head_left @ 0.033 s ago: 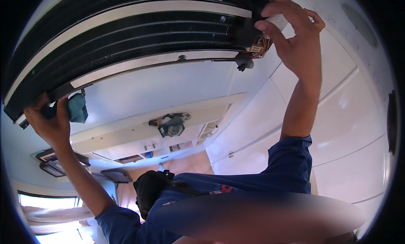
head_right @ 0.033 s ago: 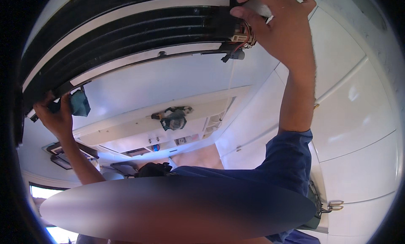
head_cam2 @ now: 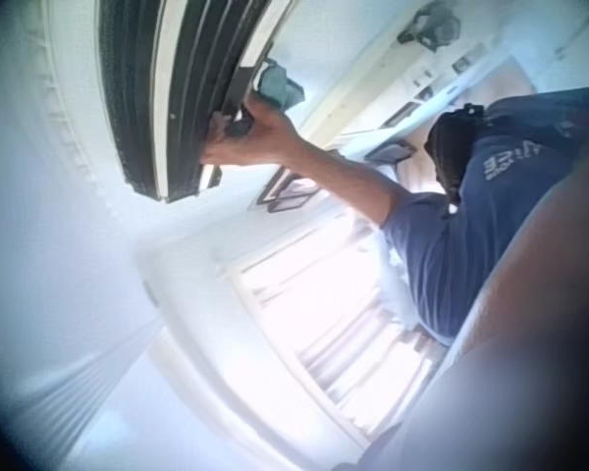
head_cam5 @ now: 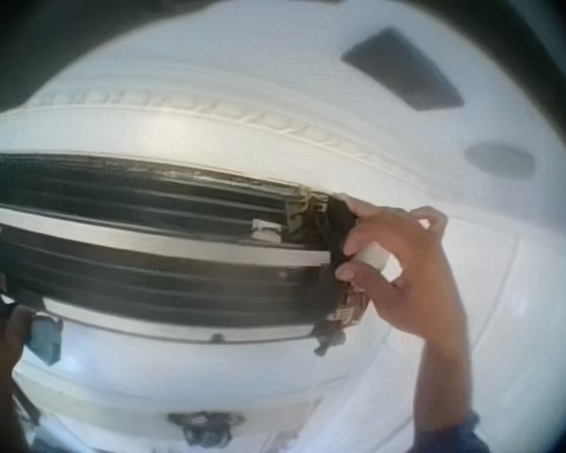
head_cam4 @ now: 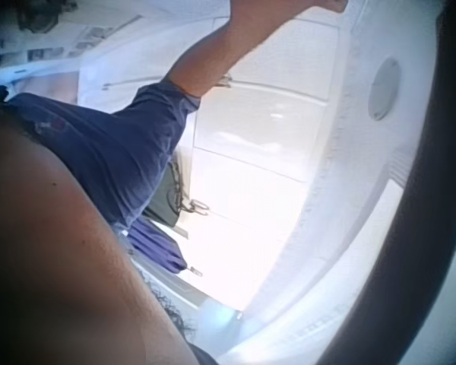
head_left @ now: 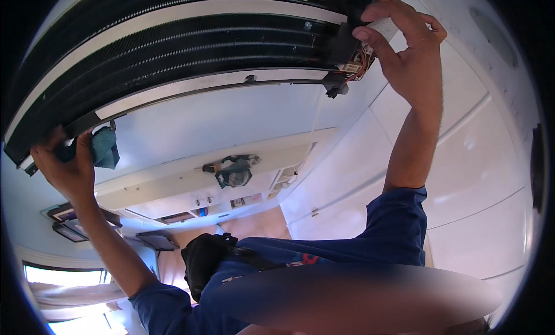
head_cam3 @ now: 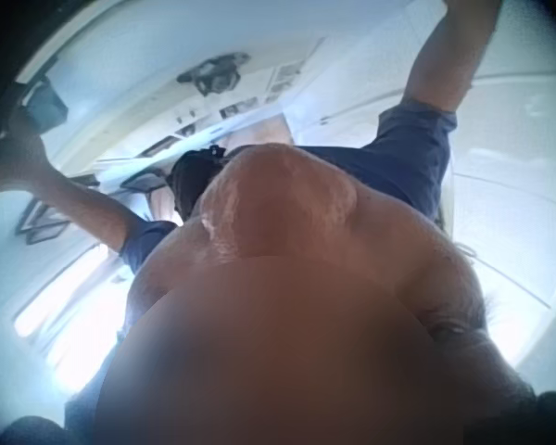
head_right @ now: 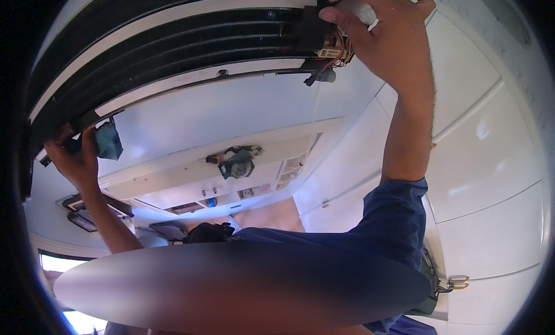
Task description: The person cleans the interior of a ceiling-mounted air conditioner using a cloth and a screwdriver. They wipe the fins and internal components, then use a flashlight to inspect the cleaned area.
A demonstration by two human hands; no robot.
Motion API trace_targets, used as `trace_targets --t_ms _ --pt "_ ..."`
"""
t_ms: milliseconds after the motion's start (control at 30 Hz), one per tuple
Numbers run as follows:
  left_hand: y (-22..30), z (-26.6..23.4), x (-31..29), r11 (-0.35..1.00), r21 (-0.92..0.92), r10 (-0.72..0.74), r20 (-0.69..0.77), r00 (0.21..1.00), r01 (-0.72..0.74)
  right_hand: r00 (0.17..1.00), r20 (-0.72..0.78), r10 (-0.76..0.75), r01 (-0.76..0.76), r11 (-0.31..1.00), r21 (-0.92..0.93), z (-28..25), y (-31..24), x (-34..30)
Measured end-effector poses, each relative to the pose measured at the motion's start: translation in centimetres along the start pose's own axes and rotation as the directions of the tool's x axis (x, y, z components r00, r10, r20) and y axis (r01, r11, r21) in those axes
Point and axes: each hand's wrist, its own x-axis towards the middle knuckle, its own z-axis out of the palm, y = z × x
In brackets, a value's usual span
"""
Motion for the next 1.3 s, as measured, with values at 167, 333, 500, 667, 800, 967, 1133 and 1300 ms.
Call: trace_targets --t_ms 167,333,500,667,800,967,1133,1300 --pt "-0.7 0.4 -0.3 1.000 0.028 -0.011 -0.012 1.000 0.011 0.993 -0.068 -0.095 0.095 0.995 -0.003 0.6 0.8 0.6" --pt "-1.9 0.4 -0.7 0.998 0.056 0.015 0.003 1.000 -0.015 0.985 -0.001 -0.175 0.175 0.983 0.058 0.6 2.8 1.3" --pt "-2.7 1.0 -2.1 0.988 0.096 -0.121 0.022 0.992 0.118 0.965 -0.012 -0.263 0.262 0.963 -0.054 1.1 3.6 1.3" --pt "-3.7 1.2 -2.6 0.994 0.019 -0.112 0.049 0.992 0.112 0.985 -0.012 -0.173 0.171 0.980 -0.107 1.7 2.0 -0.5" --pt "-4.4 1.4 -2.7 0.989 0.021 -0.148 0.056 0.987 0.147 0.970 -0.099 -0.222 0.206 0.967 -0.148 2.9 1.4 -1.4" --pt "-4.4 1.3 -3.2 0.962 0.176 -0.227 0.078 0.971 0.211 0.978 -0.173 -0.115 0.095 0.988 -0.118 4.0 0.9 -1.2" --pt "-3.6 1.1 -2.4 0.959 0.205 -0.209 0.032 0.977 0.198 0.980 -0.192 -0.050 -0.009 0.957 -0.291 2.7 -0.5 -1.1" --pt "-2.2 0.7 -0.7 0.996 0.081 -0.024 -0.018 1.000 0.025 0.999 -0.026 -0.040 0.036 0.988 -0.151 -0.1 0.0 -0.2"
